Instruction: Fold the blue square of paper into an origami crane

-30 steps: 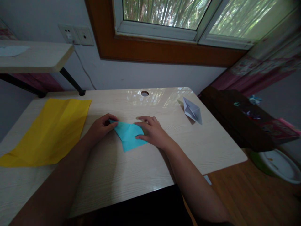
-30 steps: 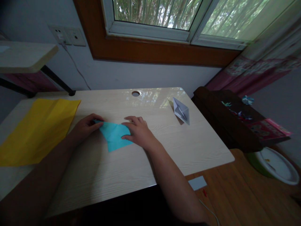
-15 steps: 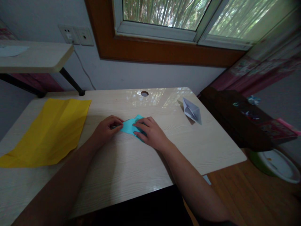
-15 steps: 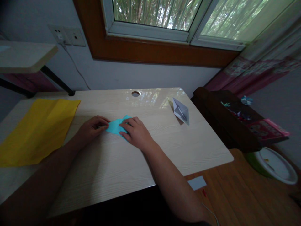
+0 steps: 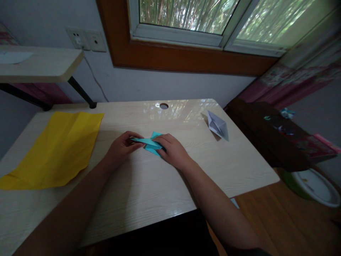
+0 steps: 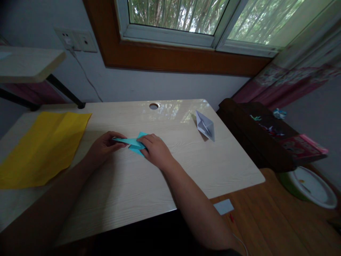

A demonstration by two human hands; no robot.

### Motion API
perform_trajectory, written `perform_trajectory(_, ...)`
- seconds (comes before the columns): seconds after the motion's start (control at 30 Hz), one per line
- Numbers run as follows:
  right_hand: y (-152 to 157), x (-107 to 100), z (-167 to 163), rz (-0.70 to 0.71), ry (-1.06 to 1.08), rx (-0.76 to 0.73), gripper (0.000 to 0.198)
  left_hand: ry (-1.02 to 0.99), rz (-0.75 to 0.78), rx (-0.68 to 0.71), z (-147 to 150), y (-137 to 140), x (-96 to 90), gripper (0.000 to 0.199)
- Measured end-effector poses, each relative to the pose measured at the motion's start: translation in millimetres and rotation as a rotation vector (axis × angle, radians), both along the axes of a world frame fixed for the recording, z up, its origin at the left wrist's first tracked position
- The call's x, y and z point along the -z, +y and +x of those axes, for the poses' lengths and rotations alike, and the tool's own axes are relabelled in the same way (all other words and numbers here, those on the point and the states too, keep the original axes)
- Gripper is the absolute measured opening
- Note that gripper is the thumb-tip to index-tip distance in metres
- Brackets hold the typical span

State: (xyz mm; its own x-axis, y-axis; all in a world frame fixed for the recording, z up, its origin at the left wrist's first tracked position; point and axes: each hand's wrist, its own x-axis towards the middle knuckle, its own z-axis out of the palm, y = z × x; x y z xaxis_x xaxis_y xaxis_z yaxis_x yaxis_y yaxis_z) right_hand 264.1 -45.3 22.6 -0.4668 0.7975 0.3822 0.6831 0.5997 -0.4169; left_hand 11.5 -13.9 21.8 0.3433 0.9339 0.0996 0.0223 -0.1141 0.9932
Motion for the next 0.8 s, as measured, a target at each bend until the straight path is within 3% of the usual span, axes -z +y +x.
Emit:
perform_trajectory(0.17,3.0,3.9,3.4,0.019,0.028,-0.01,0.029,-0.065,0.005,-0.112,0.6,0.5,-1.1,0.038)
perform_trajectory(0.43,6.3,7.5,7.5,0.071,0.051,-0.008,0.027,-0.076,0.044,-0.07,-2.6,0.7,-4.3,0.027)
perform_trajectory(0.8,7.7,9.1,9.6,0.059,0.03,-0.073,0.033,-0.052,0.124,-0.133,-5.2,1.8,-4.2,0.021)
